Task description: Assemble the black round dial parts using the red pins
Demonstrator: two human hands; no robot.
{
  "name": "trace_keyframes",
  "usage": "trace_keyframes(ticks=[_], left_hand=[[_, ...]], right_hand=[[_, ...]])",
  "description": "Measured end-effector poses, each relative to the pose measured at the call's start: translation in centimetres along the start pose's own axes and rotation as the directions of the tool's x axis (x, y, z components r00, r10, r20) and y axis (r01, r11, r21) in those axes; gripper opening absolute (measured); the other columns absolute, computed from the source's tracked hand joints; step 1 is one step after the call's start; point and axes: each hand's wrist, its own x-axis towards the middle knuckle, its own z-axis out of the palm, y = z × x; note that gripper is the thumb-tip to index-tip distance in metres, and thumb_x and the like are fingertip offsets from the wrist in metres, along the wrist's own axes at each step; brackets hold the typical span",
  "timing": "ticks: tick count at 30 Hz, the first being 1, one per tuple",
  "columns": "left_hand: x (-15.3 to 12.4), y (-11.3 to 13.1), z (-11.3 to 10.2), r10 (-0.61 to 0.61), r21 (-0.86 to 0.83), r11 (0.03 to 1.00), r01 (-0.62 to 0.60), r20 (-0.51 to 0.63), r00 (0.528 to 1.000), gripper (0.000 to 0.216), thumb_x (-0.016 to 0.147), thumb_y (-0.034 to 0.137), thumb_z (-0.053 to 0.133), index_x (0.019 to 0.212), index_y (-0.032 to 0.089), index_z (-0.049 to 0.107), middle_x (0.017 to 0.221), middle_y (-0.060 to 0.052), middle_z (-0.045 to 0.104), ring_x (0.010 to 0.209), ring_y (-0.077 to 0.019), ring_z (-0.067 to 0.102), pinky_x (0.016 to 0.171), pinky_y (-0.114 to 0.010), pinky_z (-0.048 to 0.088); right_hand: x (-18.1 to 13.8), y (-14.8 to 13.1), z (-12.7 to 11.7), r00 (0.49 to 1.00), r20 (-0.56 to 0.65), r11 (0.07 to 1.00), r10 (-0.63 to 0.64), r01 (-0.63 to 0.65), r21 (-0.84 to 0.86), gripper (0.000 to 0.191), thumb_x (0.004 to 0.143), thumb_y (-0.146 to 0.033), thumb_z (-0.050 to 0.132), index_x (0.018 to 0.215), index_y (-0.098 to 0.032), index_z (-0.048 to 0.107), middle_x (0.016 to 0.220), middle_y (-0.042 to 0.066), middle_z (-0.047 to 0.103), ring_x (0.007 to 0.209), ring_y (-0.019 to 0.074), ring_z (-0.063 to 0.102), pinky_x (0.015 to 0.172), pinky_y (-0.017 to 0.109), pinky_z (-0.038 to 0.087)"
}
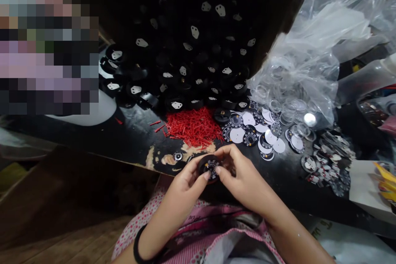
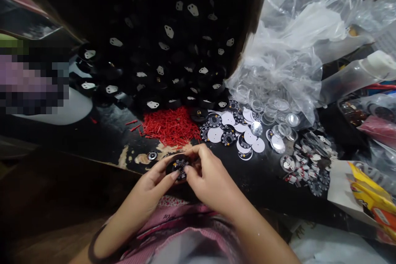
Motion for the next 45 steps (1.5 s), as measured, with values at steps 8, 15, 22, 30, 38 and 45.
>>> trace_keyframes(ticks=[8,15,22,30,38,45], left_hand=[[-1.1,-0.2,-1.9,0.014,0.006,1.000,-0.014,-0.079,0.997,0.033,0.079,0.026,0.071,0.112,0.022,0.066,0.117,-0.004,0.071,0.115,-0.0235,0.063,0.103,-0.036,0.048],[-0.7,0.7,-0.8,0.012,-0.366,0.925,-0.106,-0.251,0.968,0.035,0.080,0.029,0.073,0.112,0.021,0.065,0.112,-0.005,0.070,0.108,-0.0231,0.065,0.097,-0.037,0.053],[0.3,1.6,0.2,0.095,-0.466,0.862,-0.201,-0.242,0.966,0.030,0.089,0.027,0.062,0.118,0.019,0.062,0.115,-0.008,0.068,0.114,-0.0232,0.060,0.101,-0.038,0.045],[0.1,1.6,0.5,0.124,-0.477,0.852,-0.217,-0.219,0.968,0.027,0.092,0.028,0.059,0.117,0.019,0.061,0.117,-0.008,0.068,0.116,-0.0242,0.061,0.102,-0.039,0.045],[0.1,2.6,0.3,0.137,-0.421,0.871,-0.255,-0.291,0.947,0.046,0.088,0.033,0.063,0.132,0.026,0.052,0.114,-0.007,0.071,0.111,-0.0248,0.065,0.102,-0.043,0.048],[1.1,0.8,0.8,0.158,-0.147,0.971,-0.187,-0.188,0.969,0.030,0.087,0.035,0.065,0.117,0.032,0.064,0.119,0.002,0.066,0.112,-0.0170,0.062,0.101,-0.026,0.045]], right_hand=[[1.0,-0.8,0.0,0.987,0.087,0.961,-0.135,0.152,-0.232,0.018,0.091,-0.016,0.054,0.108,-0.019,0.062,0.101,0.002,0.069,0.090,0.0149,0.063,0.081,0.027,0.045],[5.0,-1.6,1.7,0.989,0.016,0.557,-0.149,0.098,-0.824,0.016,0.094,-0.023,0.051,0.089,-0.016,0.064,0.093,0.010,0.068,0.090,0.0293,0.062,0.080,0.043,0.038],[5.5,1.4,1.8,0.962,-0.019,0.727,-0.271,0.192,-0.659,0.014,0.090,-0.026,0.053,0.079,-0.020,0.059,0.077,0.003,0.066,0.075,0.0239,0.063,0.072,0.038,0.037],[3.4,1.6,1.2,0.918,-0.111,0.840,-0.381,0.293,-0.456,0.021,0.094,-0.038,0.051,0.085,-0.023,0.062,0.082,0.001,0.065,0.075,0.0199,0.060,0.072,0.033,0.038],[1.9,-1.7,0.9,0.890,-0.127,0.871,-0.438,0.385,-0.306,0.013,0.096,-0.026,0.055,0.085,-0.021,0.060,0.083,0.001,0.065,0.081,0.0176,0.059,0.076,0.030,0.040],[1.8,-1.9,0.7,0.936,-0.076,0.861,-0.343,0.281,-0.424,0.010,0.095,-0.018,0.055,0.085,-0.018,0.058,0.086,0.003,0.063,0.080,0.0176,0.056,0.077,0.032,0.036]])
